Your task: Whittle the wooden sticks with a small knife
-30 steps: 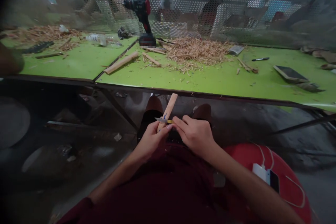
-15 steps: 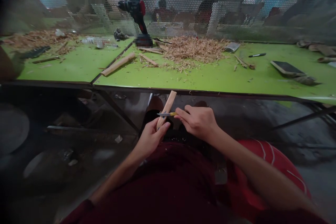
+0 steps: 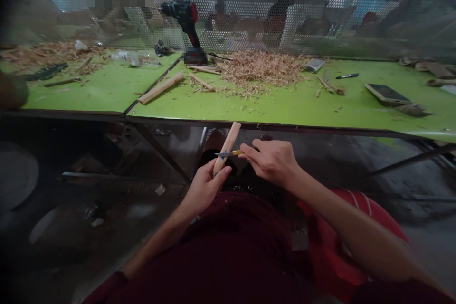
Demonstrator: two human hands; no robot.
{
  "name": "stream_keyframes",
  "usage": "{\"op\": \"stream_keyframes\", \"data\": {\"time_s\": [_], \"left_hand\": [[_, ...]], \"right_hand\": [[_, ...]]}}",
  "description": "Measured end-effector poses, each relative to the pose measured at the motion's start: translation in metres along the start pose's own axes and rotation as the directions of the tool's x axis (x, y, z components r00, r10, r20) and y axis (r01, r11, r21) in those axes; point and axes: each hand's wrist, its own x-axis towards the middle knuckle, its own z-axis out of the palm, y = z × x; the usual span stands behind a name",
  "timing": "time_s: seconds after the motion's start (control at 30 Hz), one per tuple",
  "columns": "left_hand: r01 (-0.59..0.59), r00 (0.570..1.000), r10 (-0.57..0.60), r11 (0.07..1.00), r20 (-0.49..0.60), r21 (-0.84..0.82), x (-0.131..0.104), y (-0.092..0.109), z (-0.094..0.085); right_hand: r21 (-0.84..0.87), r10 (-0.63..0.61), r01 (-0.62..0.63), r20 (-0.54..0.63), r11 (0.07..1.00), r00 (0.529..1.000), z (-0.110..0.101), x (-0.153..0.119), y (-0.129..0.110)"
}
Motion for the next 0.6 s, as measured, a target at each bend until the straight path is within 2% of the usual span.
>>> {"op": "stream_keyframes", "data": {"time_s": [0.13, 0.3, 0.4, 0.43, 0.5, 0.53, 0.6], "left_hand": [[0.007, 1.0, -0.008, 1.0, 0.009, 0.014, 0.0, 0.001, -0.001], [0.024, 1.0, -0.024, 1.0, 0.013, 0.002, -0.002, 0.001, -0.002], [0.069, 0.997, -0.069, 0.998, 0.032, -0.006, -0.013, -0.002, -0.001], [0.092, 0.994, -0.092, 0.996, 0.05, -0.002, -0.018, -0.004, -0.001], [0.126, 0.989, -0.127, 0.992, 0.078, 0.016, -0.027, -0.007, -0.001], [0.127, 0.99, -0.127, 0.992, 0.066, 0.005, -0.029, -0.009, -0.002], [0.131, 0.991, -0.131, 0.991, 0.007, -0.015, -0.029, -0.01, -0.003]], "right_hand": [[-0.007, -0.04, 0.04, -0.024, 0.999, 0.999, -0.003, 0.0, 0.002], [-0.031, -0.044, 0.044, 0.002, 0.999, 0.999, -0.003, 0.0, 0.0], [-0.058, 0.095, -0.096, -0.024, 0.994, 0.995, -0.008, 0.003, 0.024], [-0.059, 0.177, -0.182, -0.071, 0.982, 0.982, -0.013, 0.003, 0.038], [-0.025, 0.299, -0.316, -0.261, 0.949, 0.918, -0.027, 0.002, 0.067], [0.01, 0.317, -0.335, -0.35, 0.942, 0.881, -0.035, 0.001, 0.079], [0.057, 0.354, -0.368, -0.444, 0.928, 0.823, -0.049, -0.005, 0.092]]}}
